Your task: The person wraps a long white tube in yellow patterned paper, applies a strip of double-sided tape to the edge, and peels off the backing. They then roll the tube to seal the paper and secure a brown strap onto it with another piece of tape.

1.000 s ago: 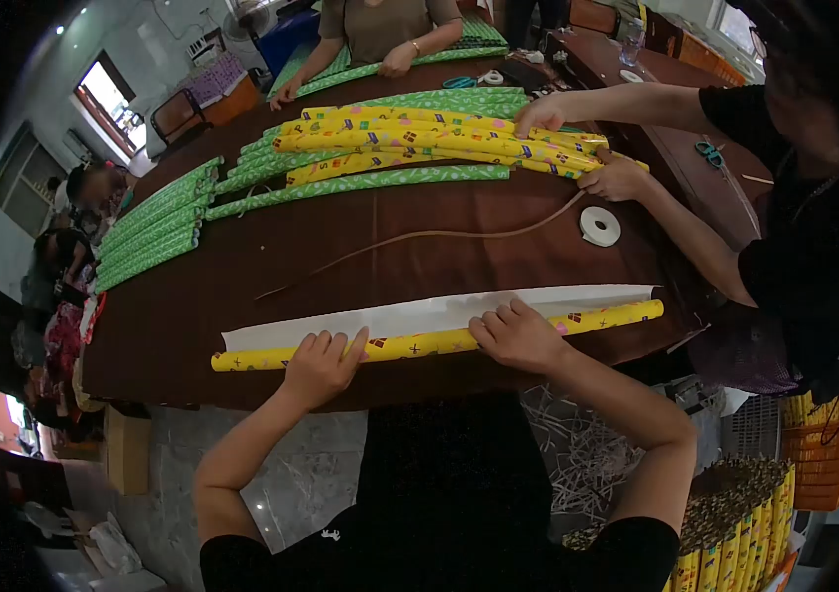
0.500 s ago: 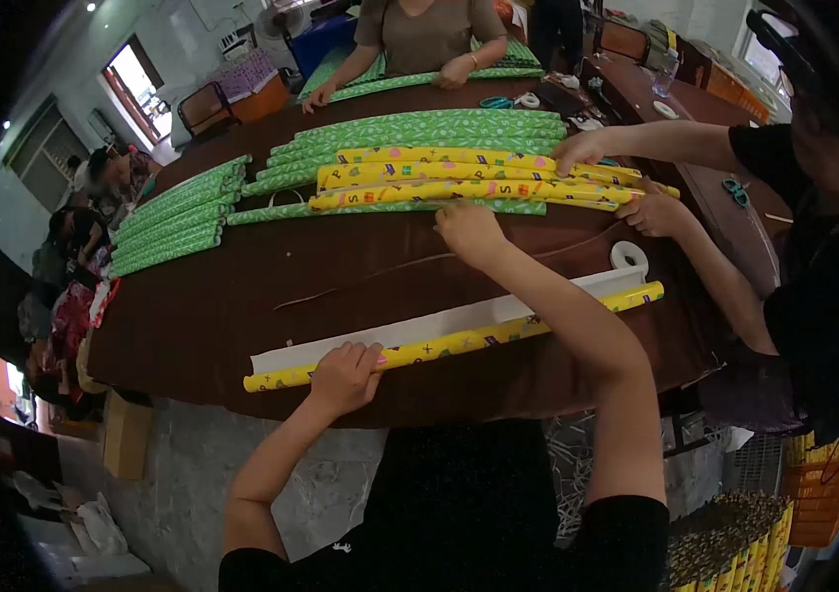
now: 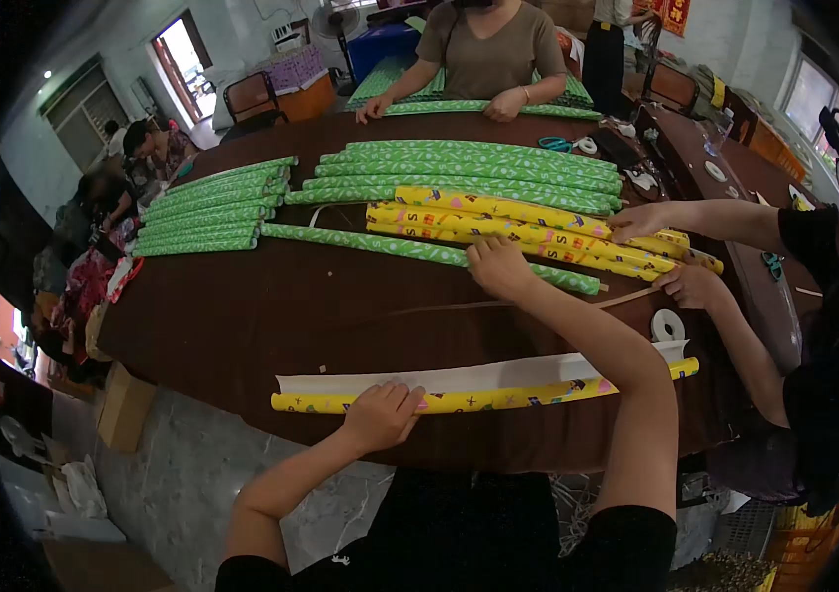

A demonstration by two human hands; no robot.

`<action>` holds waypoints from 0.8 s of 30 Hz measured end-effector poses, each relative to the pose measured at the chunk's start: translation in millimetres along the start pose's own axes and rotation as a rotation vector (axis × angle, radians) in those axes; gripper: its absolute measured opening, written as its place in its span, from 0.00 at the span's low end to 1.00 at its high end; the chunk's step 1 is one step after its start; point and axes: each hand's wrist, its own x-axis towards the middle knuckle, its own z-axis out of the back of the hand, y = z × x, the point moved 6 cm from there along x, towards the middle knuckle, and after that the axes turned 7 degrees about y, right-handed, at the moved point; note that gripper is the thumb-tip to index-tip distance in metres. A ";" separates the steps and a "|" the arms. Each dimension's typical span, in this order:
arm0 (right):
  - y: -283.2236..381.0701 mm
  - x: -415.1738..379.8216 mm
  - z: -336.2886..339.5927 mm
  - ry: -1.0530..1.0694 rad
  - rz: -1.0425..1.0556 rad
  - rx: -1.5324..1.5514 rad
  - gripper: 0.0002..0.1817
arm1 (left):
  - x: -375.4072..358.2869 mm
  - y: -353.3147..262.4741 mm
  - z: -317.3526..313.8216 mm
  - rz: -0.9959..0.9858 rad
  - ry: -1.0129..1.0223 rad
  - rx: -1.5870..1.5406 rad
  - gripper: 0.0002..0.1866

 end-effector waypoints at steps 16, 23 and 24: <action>-159.5 -5.6 93.2 -0.203 -0.147 0.016 0.22 | 6.0 8.5 -1.5 -0.038 0.134 -0.053 0.25; -203.3 18.2 2.7 0.120 -0.158 0.073 0.26 | 14.4 12.7 0.9 -0.060 0.188 -0.006 0.29; -205.3 18.5 -10.1 0.168 -0.199 0.088 0.26 | 15.0 11.3 0.4 -0.100 0.177 -0.003 0.29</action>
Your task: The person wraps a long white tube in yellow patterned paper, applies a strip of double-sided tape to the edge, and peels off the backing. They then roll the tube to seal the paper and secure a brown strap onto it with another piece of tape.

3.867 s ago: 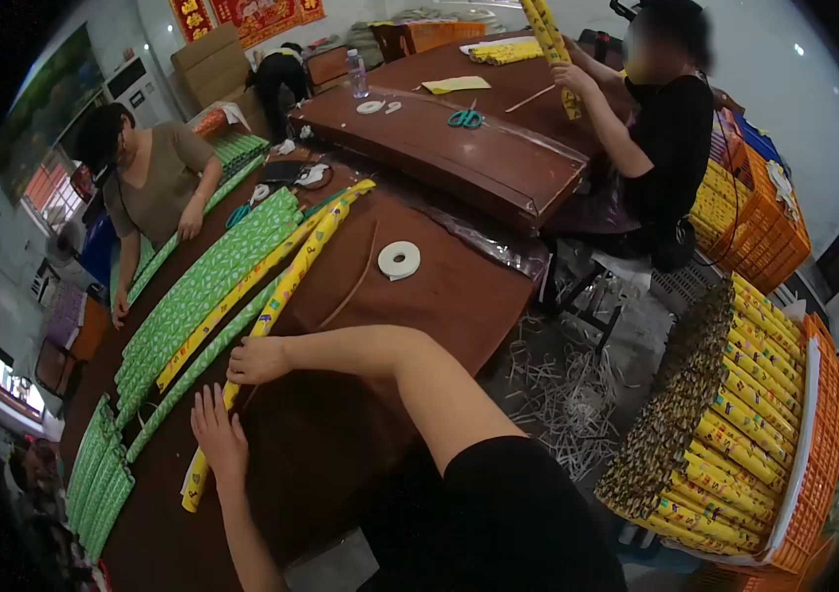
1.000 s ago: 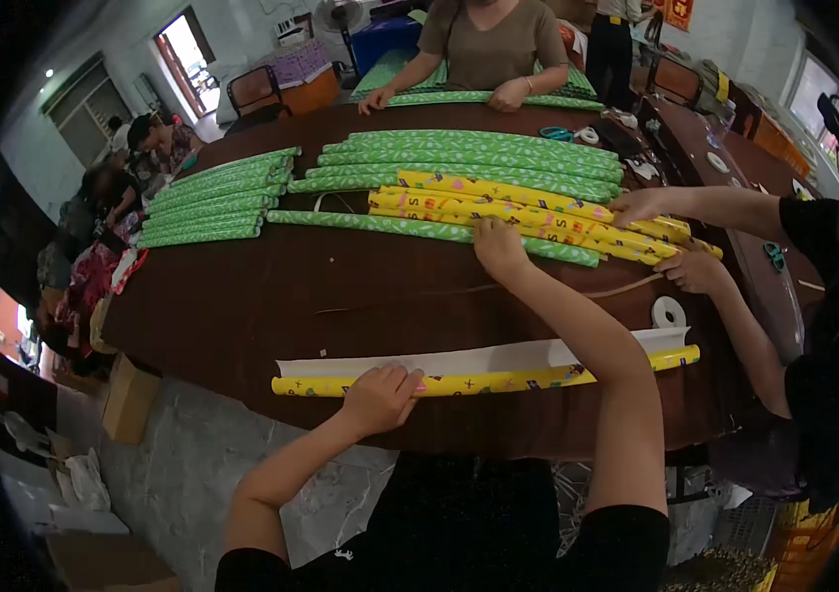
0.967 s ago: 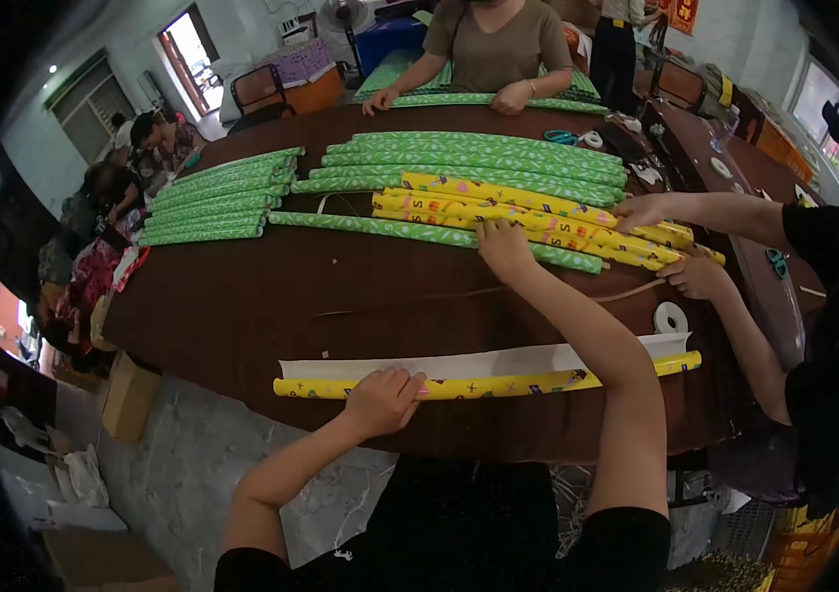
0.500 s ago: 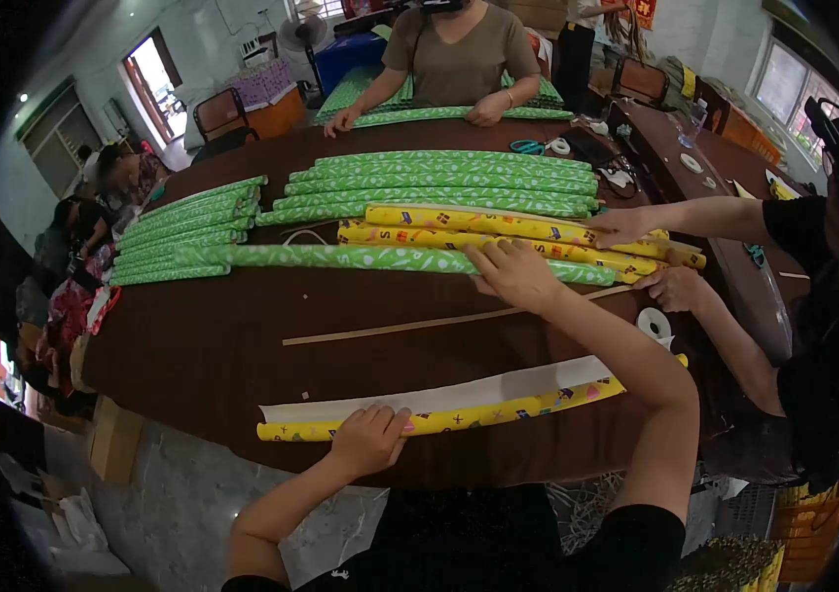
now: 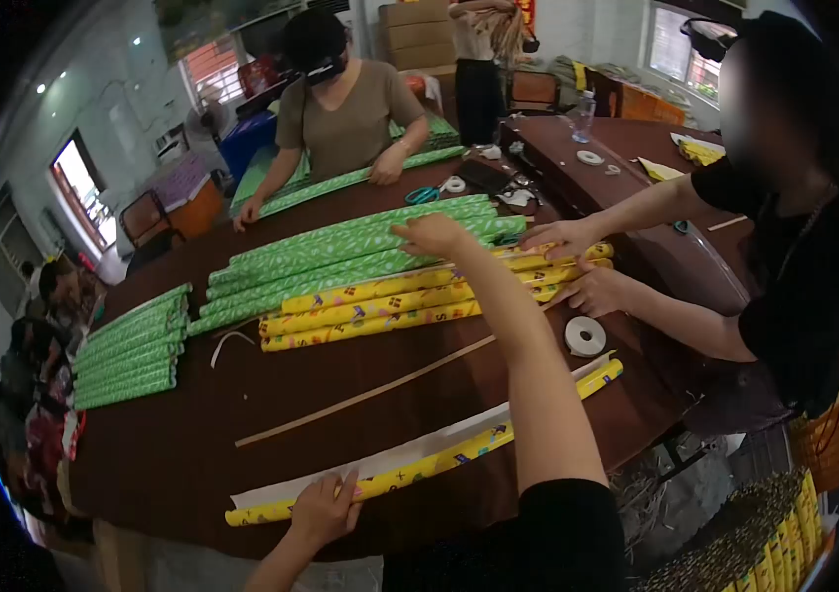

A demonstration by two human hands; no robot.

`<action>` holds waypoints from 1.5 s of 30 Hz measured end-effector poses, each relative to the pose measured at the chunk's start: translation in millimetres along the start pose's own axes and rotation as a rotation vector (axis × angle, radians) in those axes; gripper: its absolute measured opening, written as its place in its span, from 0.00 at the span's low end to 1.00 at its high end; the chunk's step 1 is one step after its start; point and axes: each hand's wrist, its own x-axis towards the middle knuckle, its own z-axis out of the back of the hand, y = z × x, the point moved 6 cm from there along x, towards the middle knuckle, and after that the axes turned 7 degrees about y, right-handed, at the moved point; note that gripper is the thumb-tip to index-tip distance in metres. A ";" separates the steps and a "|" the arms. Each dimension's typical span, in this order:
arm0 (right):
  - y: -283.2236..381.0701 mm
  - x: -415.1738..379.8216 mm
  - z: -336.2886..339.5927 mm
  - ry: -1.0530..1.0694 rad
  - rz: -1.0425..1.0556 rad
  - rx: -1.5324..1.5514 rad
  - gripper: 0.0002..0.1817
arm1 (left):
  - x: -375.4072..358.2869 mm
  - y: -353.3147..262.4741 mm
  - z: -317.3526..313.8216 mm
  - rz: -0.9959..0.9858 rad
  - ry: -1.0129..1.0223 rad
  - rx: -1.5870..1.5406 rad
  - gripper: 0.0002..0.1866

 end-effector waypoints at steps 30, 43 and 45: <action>229.8 -337.0 75.9 -0.063 0.213 0.173 0.20 | -19.5 -33.3 28.4 -0.051 -0.059 0.005 0.23; 237.5 -357.2 69.2 -0.180 0.189 -0.081 0.22 | -18.0 -55.9 19.3 0.021 -0.113 0.187 0.19; 238.6 -355.8 66.2 -0.184 0.193 -0.083 0.22 | -12.7 -66.7 30.9 -0.104 -0.185 0.320 0.17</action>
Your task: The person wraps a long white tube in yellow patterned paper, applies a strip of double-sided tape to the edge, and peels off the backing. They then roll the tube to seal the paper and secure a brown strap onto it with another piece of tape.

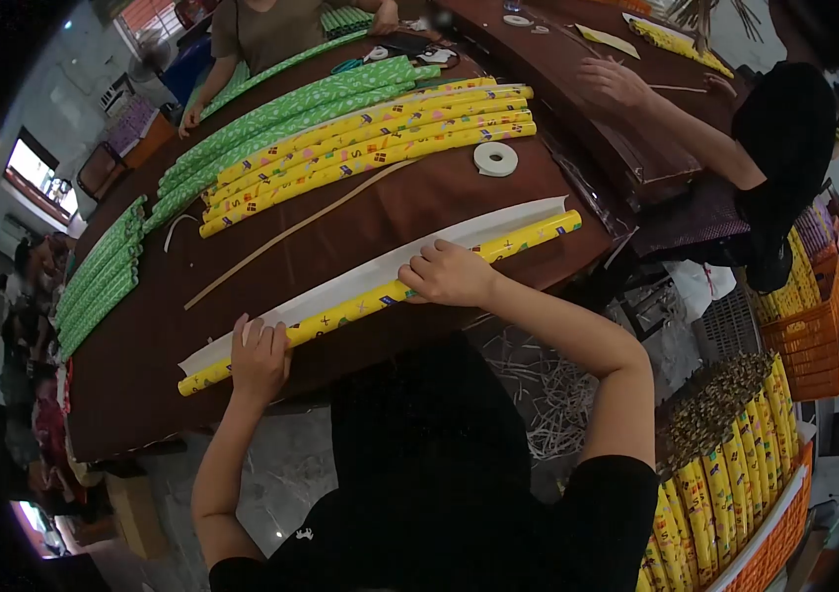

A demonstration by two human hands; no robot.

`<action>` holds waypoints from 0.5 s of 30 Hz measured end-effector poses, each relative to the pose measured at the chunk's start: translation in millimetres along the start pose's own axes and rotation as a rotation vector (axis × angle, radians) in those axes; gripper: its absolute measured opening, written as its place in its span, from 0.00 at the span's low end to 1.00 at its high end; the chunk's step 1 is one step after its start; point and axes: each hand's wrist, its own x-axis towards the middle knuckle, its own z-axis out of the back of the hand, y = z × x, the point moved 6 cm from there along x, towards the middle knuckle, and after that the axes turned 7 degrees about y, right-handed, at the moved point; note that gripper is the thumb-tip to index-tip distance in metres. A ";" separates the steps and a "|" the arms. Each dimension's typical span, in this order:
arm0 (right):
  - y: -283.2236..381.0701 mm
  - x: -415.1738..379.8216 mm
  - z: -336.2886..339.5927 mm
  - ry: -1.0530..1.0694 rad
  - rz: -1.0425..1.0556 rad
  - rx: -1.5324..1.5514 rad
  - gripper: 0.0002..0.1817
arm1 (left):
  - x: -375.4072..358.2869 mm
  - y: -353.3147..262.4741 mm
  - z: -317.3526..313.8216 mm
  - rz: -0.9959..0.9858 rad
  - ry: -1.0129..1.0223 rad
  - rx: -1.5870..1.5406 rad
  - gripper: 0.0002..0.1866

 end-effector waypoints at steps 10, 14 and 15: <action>-4.6 -3.7 -13.5 0.014 0.045 0.089 0.22 | -14.3 -2.4 -33.6 0.072 0.213 -0.263 0.20; -14.7 -4.8 -12.7 0.050 0.052 0.178 0.22 | -4.7 -2.1 -31.8 0.063 0.166 -0.255 0.23; -18.2 -4.9 -14.1 0.076 0.045 0.232 0.22 | -5.0 -3.6 -31.1 0.074 0.177 -0.255 0.24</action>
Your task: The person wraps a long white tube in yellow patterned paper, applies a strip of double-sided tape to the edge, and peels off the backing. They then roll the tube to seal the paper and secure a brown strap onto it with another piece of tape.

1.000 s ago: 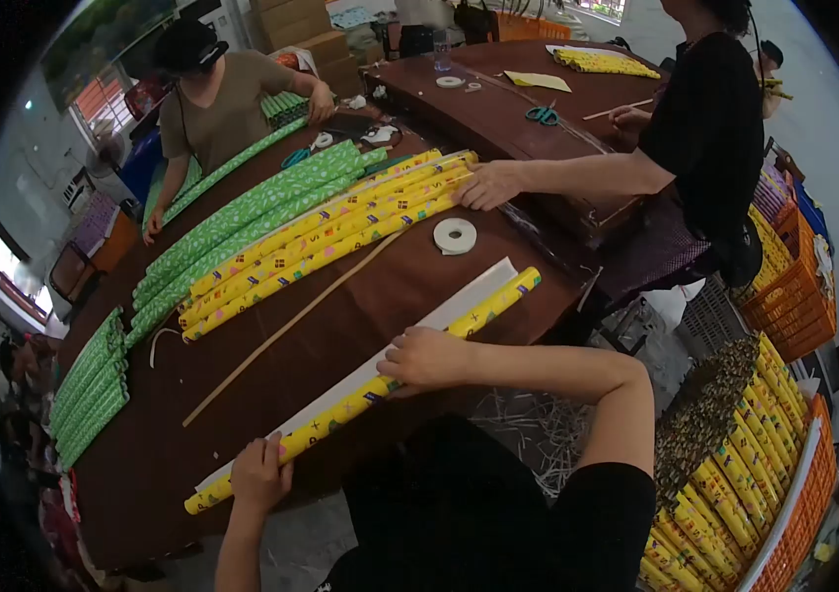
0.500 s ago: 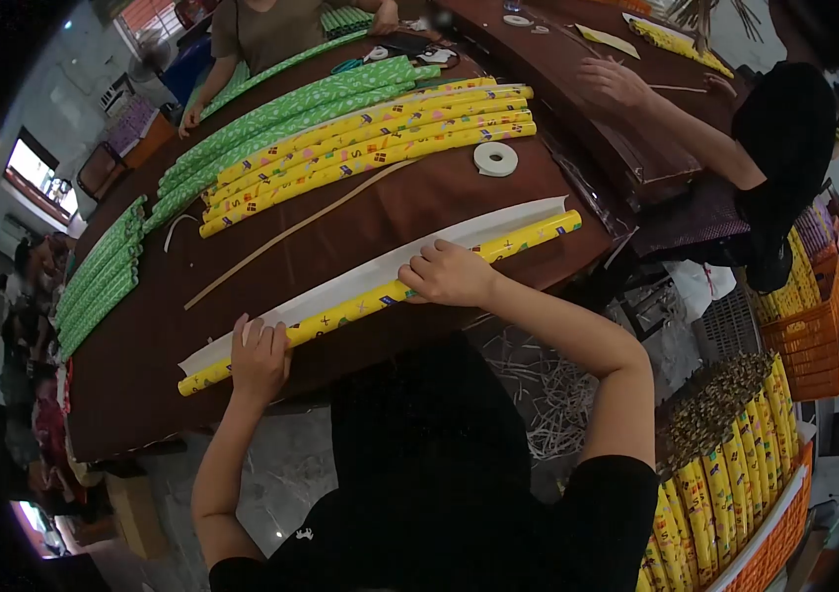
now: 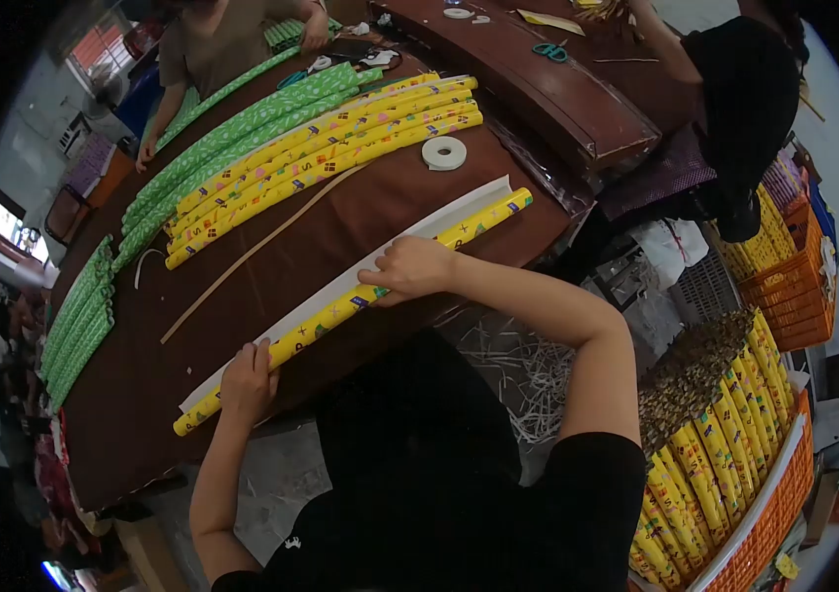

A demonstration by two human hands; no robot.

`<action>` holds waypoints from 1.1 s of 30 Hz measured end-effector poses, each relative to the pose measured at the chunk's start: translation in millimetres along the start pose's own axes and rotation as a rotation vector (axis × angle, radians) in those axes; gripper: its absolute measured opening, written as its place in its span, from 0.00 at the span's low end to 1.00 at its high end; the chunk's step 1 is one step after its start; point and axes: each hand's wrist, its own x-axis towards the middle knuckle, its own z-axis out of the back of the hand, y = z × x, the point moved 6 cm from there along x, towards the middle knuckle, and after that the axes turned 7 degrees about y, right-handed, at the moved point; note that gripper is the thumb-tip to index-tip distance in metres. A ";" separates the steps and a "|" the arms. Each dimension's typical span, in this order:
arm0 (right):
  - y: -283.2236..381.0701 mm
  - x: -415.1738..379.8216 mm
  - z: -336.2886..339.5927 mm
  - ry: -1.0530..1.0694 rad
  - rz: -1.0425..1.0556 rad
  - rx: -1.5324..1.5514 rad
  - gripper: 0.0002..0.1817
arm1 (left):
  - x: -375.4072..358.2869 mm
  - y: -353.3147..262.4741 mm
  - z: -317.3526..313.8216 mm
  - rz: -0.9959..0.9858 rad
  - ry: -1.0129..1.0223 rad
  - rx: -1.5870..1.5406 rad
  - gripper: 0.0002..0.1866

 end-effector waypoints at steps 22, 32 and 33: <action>3.7 -2.2 -2.3 0.073 0.033 -0.132 0.24 | 8.9 -2.5 5.5 -0.154 -0.203 0.056 0.24; 6.1 2.0 9.6 0.035 0.155 -0.043 0.23 | 8.4 -8.4 -0.1 -0.103 -0.055 0.042 0.28; 3.8 1.5 7.6 0.036 0.130 -0.051 0.23 | 7.3 -13.9 0.6 -0.129 -0.060 0.041 0.28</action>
